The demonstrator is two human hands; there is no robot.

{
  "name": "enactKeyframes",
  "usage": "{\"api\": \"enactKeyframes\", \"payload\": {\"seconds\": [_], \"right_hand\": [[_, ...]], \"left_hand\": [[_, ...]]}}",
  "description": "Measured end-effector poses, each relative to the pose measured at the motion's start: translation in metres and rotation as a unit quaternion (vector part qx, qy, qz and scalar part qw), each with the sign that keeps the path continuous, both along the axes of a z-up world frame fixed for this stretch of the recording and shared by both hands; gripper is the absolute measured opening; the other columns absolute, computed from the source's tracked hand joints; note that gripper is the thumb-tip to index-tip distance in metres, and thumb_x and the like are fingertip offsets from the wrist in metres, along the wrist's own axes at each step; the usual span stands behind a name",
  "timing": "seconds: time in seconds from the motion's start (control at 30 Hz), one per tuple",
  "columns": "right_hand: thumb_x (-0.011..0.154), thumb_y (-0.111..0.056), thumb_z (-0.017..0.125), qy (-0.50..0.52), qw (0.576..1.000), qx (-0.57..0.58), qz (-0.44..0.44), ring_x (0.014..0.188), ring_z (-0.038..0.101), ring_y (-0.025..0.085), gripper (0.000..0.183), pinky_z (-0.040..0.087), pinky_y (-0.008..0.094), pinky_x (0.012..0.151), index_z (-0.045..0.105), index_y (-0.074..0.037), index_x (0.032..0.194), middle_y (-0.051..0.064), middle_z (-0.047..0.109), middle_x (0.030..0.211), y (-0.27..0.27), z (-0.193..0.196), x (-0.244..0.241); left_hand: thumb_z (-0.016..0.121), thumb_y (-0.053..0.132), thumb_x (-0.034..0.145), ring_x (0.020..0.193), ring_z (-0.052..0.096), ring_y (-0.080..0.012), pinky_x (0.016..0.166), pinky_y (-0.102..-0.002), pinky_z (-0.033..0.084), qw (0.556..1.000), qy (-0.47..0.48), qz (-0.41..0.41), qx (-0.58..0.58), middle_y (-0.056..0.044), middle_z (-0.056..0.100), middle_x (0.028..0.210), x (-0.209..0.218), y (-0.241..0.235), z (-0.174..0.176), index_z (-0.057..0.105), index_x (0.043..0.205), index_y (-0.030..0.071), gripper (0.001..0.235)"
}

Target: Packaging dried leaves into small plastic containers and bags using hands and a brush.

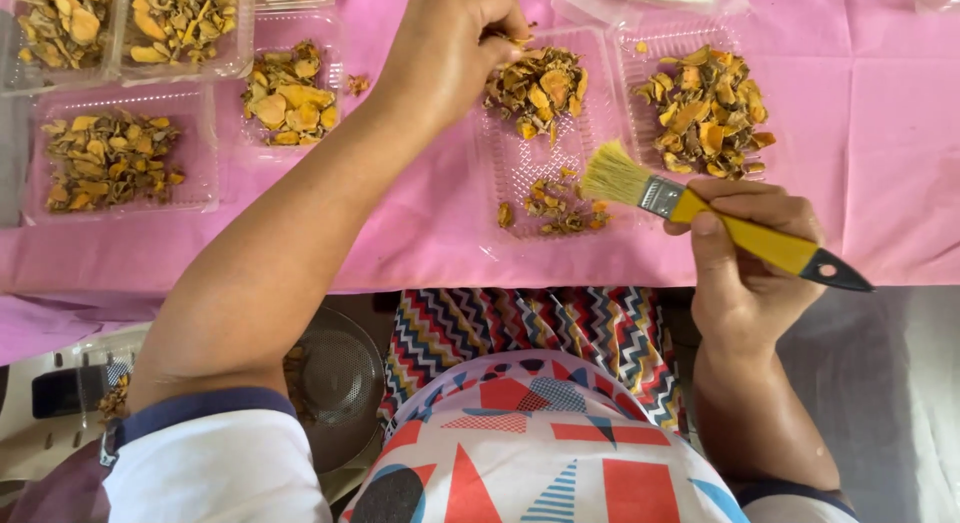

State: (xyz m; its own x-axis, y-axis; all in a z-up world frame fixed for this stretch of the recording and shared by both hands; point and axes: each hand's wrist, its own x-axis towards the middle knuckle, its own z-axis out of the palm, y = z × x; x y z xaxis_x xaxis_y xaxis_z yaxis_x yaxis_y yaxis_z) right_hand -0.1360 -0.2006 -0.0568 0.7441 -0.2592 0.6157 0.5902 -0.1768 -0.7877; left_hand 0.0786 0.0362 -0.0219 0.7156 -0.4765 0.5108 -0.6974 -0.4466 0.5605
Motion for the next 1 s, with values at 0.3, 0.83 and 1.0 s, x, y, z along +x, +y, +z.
{"api": "enactKeyframes", "payload": {"seconds": [0.3, 0.83, 1.0], "right_hand": [[0.105, -0.005, 0.061, -0.003, 0.998, -0.055, -0.019, 0.080, 0.067, 0.038, 0.018, 0.065, 0.043, 0.072, 0.050, 0.010, 0.109, 0.035, 0.060, 0.109, 0.004, -0.002, 0.002], [0.110, 0.001, 0.058, -0.023, 0.995, -0.097, -0.028, 0.123, 0.058, 0.037, 0.018, 0.068, 0.045, 0.087, 0.044, 0.006, 0.120, 0.032, 0.053, 0.124, 0.014, -0.032, 0.010], [0.109, 0.003, 0.058, -0.018, 0.996, -0.084, -0.010, 0.127, 0.056, 0.036, 0.017, 0.069, 0.045, 0.089, 0.046, 0.006, 0.120, 0.030, 0.053, 0.126, 0.012, -0.036, 0.010]], "left_hand": [[0.083, -0.001, 0.083, 0.064, 0.059, -0.0184, 0.043, -0.034, 0.052, 0.936, -0.123, 0.010, 0.330, 0.002, 0.054, 0.062, 0.019, -0.003, -0.032, 0.055, 0.063, 0.013, 0.037], [0.070, -0.012, 0.080, 0.079, 0.059, -0.0295, 0.064, -0.044, 0.056, 0.938, -0.091, -0.014, 0.334, -0.011, 0.063, 0.079, -0.083, -0.017, 0.001, 0.067, 0.084, 0.000, 0.013], [0.076, -0.010, 0.075, 0.088, 0.059, -0.0278, 0.067, -0.042, 0.060, 0.915, -0.171, 0.092, 0.354, -0.011, 0.065, 0.086, -0.064, -0.014, -0.006, 0.067, 0.086, 0.005, 0.021]]}}
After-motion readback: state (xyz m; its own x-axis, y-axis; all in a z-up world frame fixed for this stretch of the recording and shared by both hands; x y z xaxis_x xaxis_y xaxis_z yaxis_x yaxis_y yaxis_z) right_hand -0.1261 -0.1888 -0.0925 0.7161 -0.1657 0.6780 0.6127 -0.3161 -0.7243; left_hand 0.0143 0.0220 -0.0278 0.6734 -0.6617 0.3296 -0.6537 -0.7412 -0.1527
